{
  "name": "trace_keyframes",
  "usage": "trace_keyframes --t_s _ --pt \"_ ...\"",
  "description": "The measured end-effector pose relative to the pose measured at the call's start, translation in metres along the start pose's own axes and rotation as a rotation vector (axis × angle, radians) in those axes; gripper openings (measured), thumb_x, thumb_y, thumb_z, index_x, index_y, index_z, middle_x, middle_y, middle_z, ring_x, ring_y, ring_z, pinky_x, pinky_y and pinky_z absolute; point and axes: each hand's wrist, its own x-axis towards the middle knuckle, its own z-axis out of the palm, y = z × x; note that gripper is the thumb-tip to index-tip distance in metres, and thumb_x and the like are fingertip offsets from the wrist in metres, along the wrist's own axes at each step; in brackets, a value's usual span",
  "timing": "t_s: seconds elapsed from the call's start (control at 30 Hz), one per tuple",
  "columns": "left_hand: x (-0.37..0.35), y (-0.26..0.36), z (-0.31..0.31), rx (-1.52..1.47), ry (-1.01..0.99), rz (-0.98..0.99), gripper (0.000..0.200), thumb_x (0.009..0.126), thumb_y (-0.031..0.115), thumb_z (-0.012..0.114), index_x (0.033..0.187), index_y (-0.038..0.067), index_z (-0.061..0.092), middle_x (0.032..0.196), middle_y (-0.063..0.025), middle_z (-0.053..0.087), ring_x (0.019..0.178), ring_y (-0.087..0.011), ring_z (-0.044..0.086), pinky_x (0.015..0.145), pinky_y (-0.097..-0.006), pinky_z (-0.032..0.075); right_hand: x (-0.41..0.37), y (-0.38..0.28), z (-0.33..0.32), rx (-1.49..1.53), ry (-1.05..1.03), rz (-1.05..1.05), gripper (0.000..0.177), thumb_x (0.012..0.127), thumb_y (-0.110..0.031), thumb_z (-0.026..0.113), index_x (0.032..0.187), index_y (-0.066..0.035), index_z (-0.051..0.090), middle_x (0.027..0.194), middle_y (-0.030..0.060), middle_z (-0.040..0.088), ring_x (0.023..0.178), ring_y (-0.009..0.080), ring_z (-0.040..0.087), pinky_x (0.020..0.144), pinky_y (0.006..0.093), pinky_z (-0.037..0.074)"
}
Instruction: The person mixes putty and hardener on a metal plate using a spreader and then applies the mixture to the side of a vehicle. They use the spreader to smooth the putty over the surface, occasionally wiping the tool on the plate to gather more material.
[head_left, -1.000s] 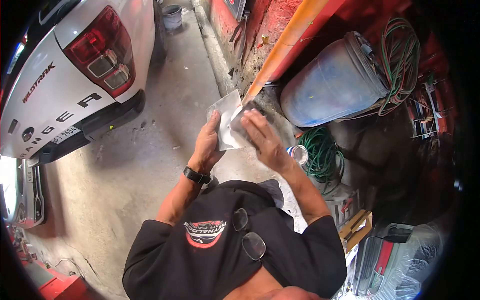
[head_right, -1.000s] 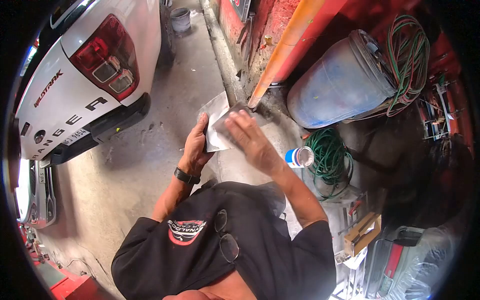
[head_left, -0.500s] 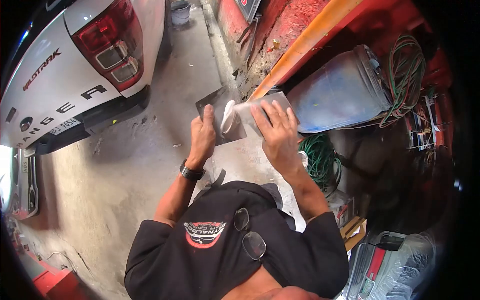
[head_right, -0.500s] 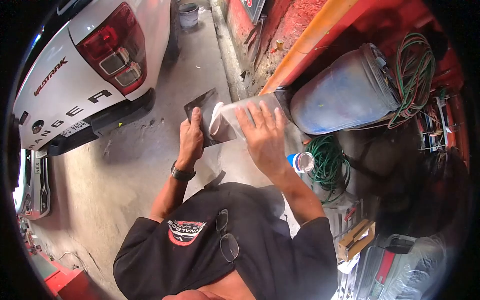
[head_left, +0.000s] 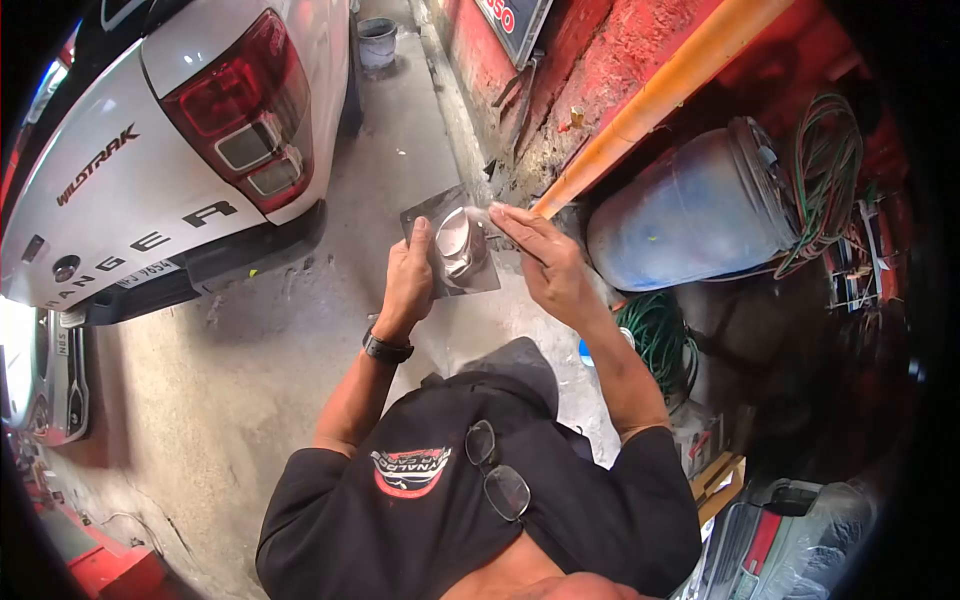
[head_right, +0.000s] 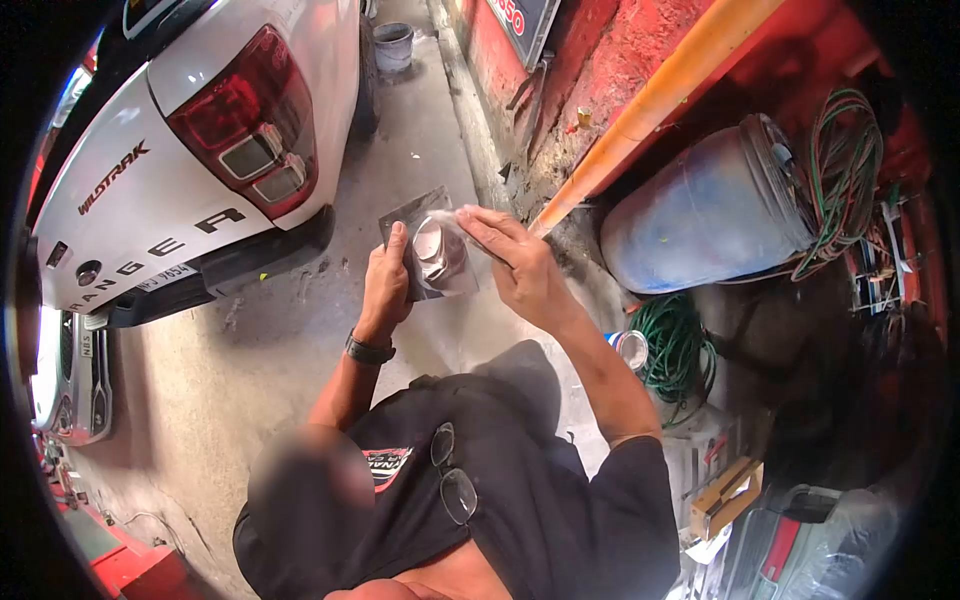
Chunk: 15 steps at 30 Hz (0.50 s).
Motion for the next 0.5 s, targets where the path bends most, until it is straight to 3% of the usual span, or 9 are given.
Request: trace_keyframes --t_s 0.03,0.07,0.17,0.23,0.27,0.3,0.4,0.43,0.5 --pt "0.010 -0.002 -0.002 -0.042 0.025 -0.010 0.050 0.107 0.042 0.045 0.099 -0.003 0.066 0.081 -0.0041 0.067 0.067 -0.0105 0.062 0.058 -0.0272 0.052 0.008 0.010 0.005 0.177 0.057 0.019 0.045 0.085 0.002 0.051 0.128 -0.003 0.063 0.133 0.0216 0.058 0.123 0.0329 0.058 0.104 0.0621 0.038" --pt "0.024 -0.008 -0.009 -0.080 0.051 -0.018 0.048 0.106 0.041 0.046 0.105 -0.003 0.065 0.088 -0.0072 0.069 0.073 -0.0139 0.067 0.062 -0.0293 0.056 0.004 0.035 0.018 0.036 0.026 -0.025 0.047 0.087 0.001 0.051 0.133 -0.004 0.059 0.138 0.0210 0.055 0.124 0.0339 0.058 0.104 0.0583 0.041" --pt "0.058 -0.009 -0.023 -0.110 0.094 0.003 0.047 0.105 0.042 0.048 0.111 -0.002 0.062 0.098 -0.0115 0.071 0.079 -0.0186 0.071 0.068 -0.0324 0.061 -0.012 0.076 0.006 -0.723 -0.248 -0.118 0.052 0.090 -0.002 0.051 0.141 -0.004 0.052 0.143 0.0198 0.052 0.128 0.0396 0.054 0.102 0.0581 0.043" --pt "0.074 0.010 -0.018 -0.130 0.056 0.032 0.047 0.105 0.043 0.048 0.110 -0.002 0.062 0.098 -0.0114 0.071 0.078 -0.0190 0.072 0.069 -0.0330 0.061 0.002 0.099 0.000 -0.632 -0.192 -0.132 0.053 0.091 -0.005 0.051 0.144 -0.009 0.049 0.144 0.0179 0.051 0.126 0.0437 0.053 0.100 0.0610 0.043" --pt "0.083 0.014 -0.006 -0.035 0.126 0.085 0.050 0.106 0.043 0.047 0.085 0.001 0.064 0.072 -0.0014 0.061 0.056 -0.0092 0.055 0.048 -0.0285 0.044 0.017 0.116 -0.007 -0.527 -0.117 -0.126 0.053 0.091 -0.006 0.051 0.144 -0.010 0.050 0.144 0.0175 0.051 0.125 0.0436 0.053 0.100 0.0621 0.042" --pt "0.095 0.012 -0.005 0.136 0.095 0.096 0.051 0.106 0.043 0.046 0.081 0.002 0.062 0.069 0.0001 0.058 0.056 -0.0083 0.052 0.047 -0.0289 0.041 0.034 0.121 -0.018 -0.421 -0.042 -0.118 0.054 0.091 -0.006 0.051 0.144 -0.011 0.050 0.143 0.0171 0.052 0.124 0.0435 0.053 0.099 0.0633 0.041" --pt "0.131 0.019 0.011 0.591 0.047 0.169 0.056 0.107 0.043 0.046 0.065 0.006 0.053 0.060 0.0055 0.043 0.057 -0.0060 0.037 0.047 -0.0307 0.029 0.080 0.137 -0.025 -0.651 -0.088 -0.186 0.048 0.091 -0.009 0.051 0.138 -0.010 0.055 0.137 0.0151 0.055 0.121 0.0404 0.054 0.098 0.0599 0.043" --pt "0.149 0.012 0.015 0.620 0.034 0.294 0.056 0.107 0.044 0.046 0.067 0.004 0.053 0.061 0.0058 0.042 0.058 -0.0058 0.037 0.049 -0.0302 0.031 0.095 0.149 -0.022 -0.692 -0.116 -0.243 0.047 0.091 -0.010 0.050 0.137 -0.010 0.056 0.136 0.0145 0.056 0.121 0.0400 0.054 0.098 0.0593 0.043" --pt "0.178 0.013 0.024 0.620 0.101 0.268 0.057 0.107 0.043 0.046 0.068 0.003 0.053 0.062 0.0055 0.044 0.059 -0.0063 0.038 0.050 -0.0304 0.033 0.110 0.165 -0.015 -0.559 -0.103 -0.337 0.042 0.088 -0.013 0.053 0.130 -0.010 0.060 0.127 0.0096 0.059 0.119 0.0329 0.056 0.097 0.0549 0.045"
